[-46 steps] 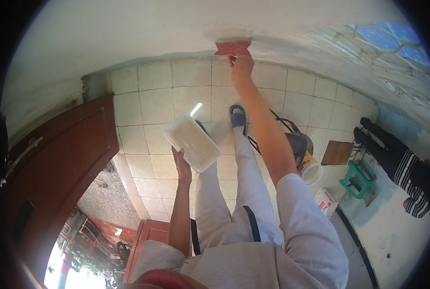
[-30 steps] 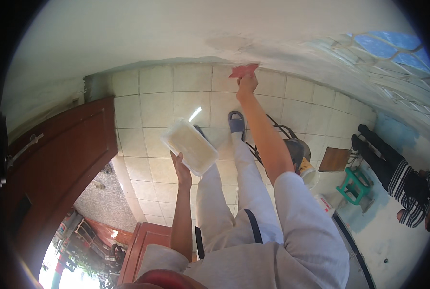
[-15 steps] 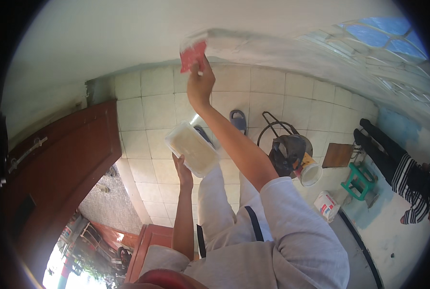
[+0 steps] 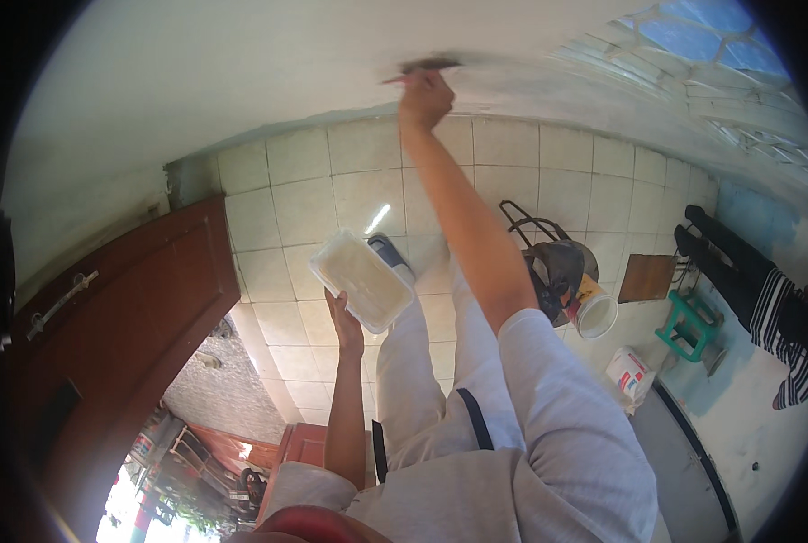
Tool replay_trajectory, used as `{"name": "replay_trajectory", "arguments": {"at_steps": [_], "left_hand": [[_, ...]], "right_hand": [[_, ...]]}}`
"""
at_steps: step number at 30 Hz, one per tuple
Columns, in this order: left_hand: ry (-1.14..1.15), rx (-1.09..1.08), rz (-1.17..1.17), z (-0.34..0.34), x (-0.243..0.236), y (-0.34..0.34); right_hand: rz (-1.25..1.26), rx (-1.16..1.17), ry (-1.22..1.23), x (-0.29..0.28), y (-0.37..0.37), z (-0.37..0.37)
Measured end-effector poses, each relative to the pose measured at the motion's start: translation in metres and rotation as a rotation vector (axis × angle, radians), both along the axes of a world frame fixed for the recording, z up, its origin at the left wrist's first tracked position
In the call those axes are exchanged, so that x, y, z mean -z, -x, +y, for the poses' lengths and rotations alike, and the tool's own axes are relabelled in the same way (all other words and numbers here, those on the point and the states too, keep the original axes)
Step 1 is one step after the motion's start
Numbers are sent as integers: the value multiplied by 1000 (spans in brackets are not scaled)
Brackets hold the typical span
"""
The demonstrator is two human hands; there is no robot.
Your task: The person applies white filler material from a container to a wall using a red scraper, dipping the tool into the container to reload it before smoothing the paste over damaged areas.
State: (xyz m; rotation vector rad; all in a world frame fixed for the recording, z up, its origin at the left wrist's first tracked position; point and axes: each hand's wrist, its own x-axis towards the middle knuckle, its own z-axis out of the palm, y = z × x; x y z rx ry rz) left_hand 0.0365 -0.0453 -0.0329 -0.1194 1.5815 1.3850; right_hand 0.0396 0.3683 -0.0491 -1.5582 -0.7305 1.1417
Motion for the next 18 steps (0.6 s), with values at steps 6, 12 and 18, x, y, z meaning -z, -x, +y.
{"name": "replay_trajectory", "arguments": {"at_steps": [6, 12, 18], "left_hand": [[23, 39, 9, 4, -6, 2], [-25, 45, -11, 18, -1, -11], [-45, 22, 2, 23, -16, -14]], "right_hand": [[335, -212, -91, -55, 20, -72], [508, -183, 259, 27, -78, -54], [569, -361, 284, -21, -121, -69]]}}
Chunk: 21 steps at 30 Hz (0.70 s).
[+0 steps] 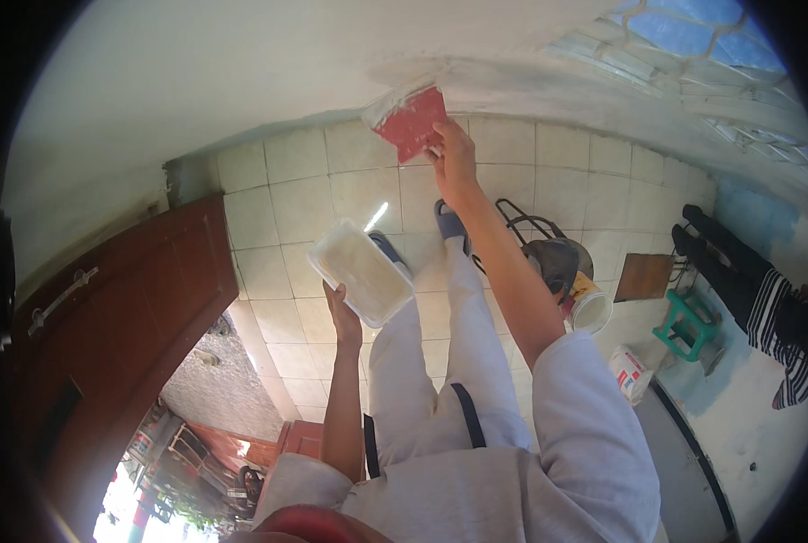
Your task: The person applies white filler material from a container to a wall using a red scraper, dipping the tool into the container to reload it before smoothing the paste over damaged areas.
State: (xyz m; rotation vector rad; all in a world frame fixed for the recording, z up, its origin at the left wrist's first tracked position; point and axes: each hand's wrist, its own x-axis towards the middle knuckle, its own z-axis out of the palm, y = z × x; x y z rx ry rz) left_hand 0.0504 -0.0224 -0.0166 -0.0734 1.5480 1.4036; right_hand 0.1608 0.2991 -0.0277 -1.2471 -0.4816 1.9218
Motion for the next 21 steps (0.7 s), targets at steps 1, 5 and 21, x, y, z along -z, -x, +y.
{"name": "replay_trajectory", "arguments": {"at_steps": [1, 5, 21], "left_hand": [[-3, -12, 11, -1, -1, 2], [-105, 15, 57, 22, -31, 5], [-345, 164, 421, 33, -233, 34]], "right_hand": [[58, -41, 13, -10, -3, -8], [-24, -207, -268, -38, -37, -41], [-277, -589, -1602, -382, -47, -114]]}}
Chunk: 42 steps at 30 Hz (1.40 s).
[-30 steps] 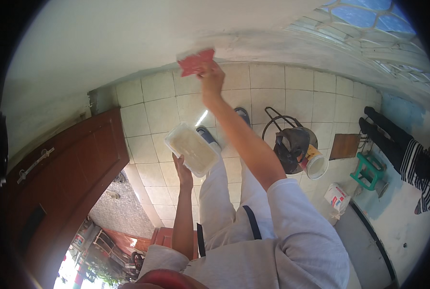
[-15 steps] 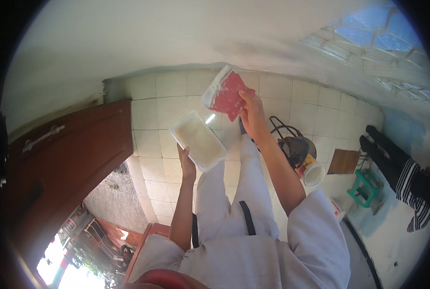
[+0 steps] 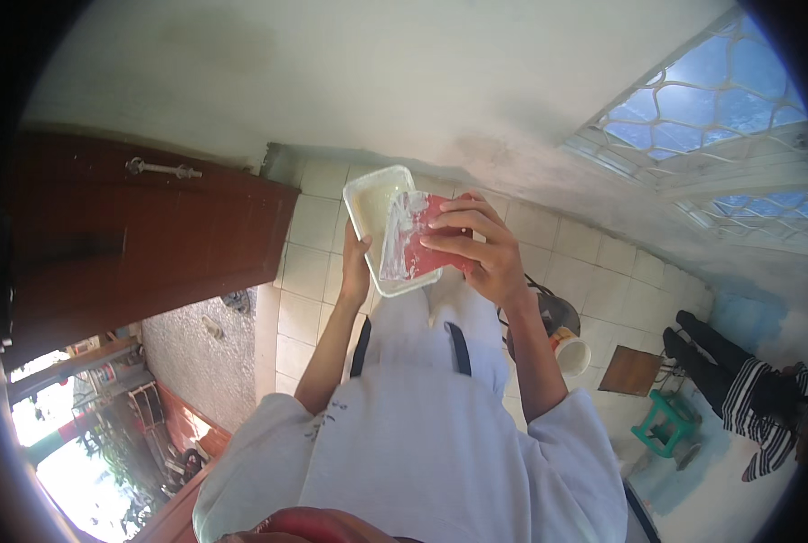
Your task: The person applies white filler material from a container to a wall using a red scraper, dipping the tool into the container to reload it before smoothing the paste over damaged areas.
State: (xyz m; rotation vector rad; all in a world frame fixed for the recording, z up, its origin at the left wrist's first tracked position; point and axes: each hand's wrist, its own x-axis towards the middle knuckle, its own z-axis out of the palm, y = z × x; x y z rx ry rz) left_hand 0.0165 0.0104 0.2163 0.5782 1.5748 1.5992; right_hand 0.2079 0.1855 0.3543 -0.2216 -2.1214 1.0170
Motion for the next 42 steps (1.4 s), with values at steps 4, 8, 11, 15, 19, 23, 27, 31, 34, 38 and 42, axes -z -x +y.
{"name": "replay_trajectory", "arguments": {"at_steps": [4, 8, 11, 15, 19, 23, 27, 31, 34, 38, 42], "left_hand": [[27, -56, -93, 4, -76, -10], [12, -25, -43, -3, -73, -26], [-7, -27, -86, -9, -86, -34], [-39, 19, -65, -13, -97, -27], [-50, 36, -67, -17, -100, -24], [-70, 40, -17, -19, -108, -19], [-20, 35, 2, -26, -120, -12], [-92, 13, -6, -29, -111, -14], [-156, 22, 11, -37, -100, -10], [-206, 51, 11, -43, -92, -6], [-183, 33, 18, -53, -77, 4]], "right_hand": [[-27, 22, 103, -21, -13, -14], [163, 273, 925, -16, -27, -46], [270, 325, 1130, -21, -23, -58], [194, 308, 1089, -32, -25, -62], [76, 375, 968, -44, -29, -60], [-191, 387, 675, -69, -33, -57], [-469, 311, 315, -100, 5, -78], [-388, 164, 37, -68, 50, -98], [-740, 257, -35, -51, 76, -111], [-786, 301, -30, -40, 94, -122], [-814, 356, -19, -40, 100, -132]]}}
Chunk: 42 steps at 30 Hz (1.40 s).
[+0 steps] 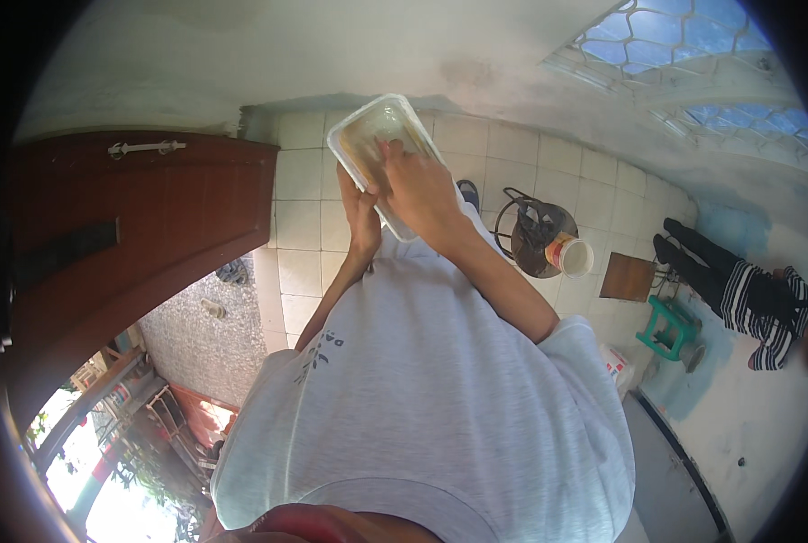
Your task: The person applies white filler material from a container to a wall using a red scraper, dipping the tool into the container to reload it before smoothing the paste over damaged areas.
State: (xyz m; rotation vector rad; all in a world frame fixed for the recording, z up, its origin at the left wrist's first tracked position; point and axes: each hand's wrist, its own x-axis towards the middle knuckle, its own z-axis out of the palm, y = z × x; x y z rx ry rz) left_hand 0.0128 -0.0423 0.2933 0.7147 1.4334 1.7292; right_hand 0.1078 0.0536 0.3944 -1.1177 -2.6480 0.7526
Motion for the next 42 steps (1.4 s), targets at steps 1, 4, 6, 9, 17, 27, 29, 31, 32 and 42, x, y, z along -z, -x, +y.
{"name": "replay_trajectory", "arguments": {"at_steps": [1, 4, 6, 9, 17, 27, 29, 31, 32, 42], "left_hand": [[-5, -16, -9, -1, 2, 2], [-14, -31, -24, -5, 6, 10], [-17, -37, -30, -6, 3, 13], [-30, -12, -51, -6, -10, 15], [45, -14, -33, -5, -18, 23], [7, -53, -159, 0, 15, 30], [-16, -24, -165, 4, 28, 33], [-42, 12, -181, 9, 30, 29], [-32, 38, -238, 11, 31, 26], [-79, 197, -418, 28, 34, 21]], "right_hand": [[-4, 3, 1, -1, 1, -1], [-25, 27, -17, -3, 4, -4], [35, -24, -102, 1, 9, -6], [-52, -17, -30, 14, 19, -11], [40, -47, 13, 30, 24, -14], [138, 141, 116, -28, -6, -9], [251, 200, 169, -26, -17, -4], [357, 267, 214, -24, -34, 2], [364, 326, 270, -23, -42, 5], [936, 624, 814, -10, -61, 9]]}}
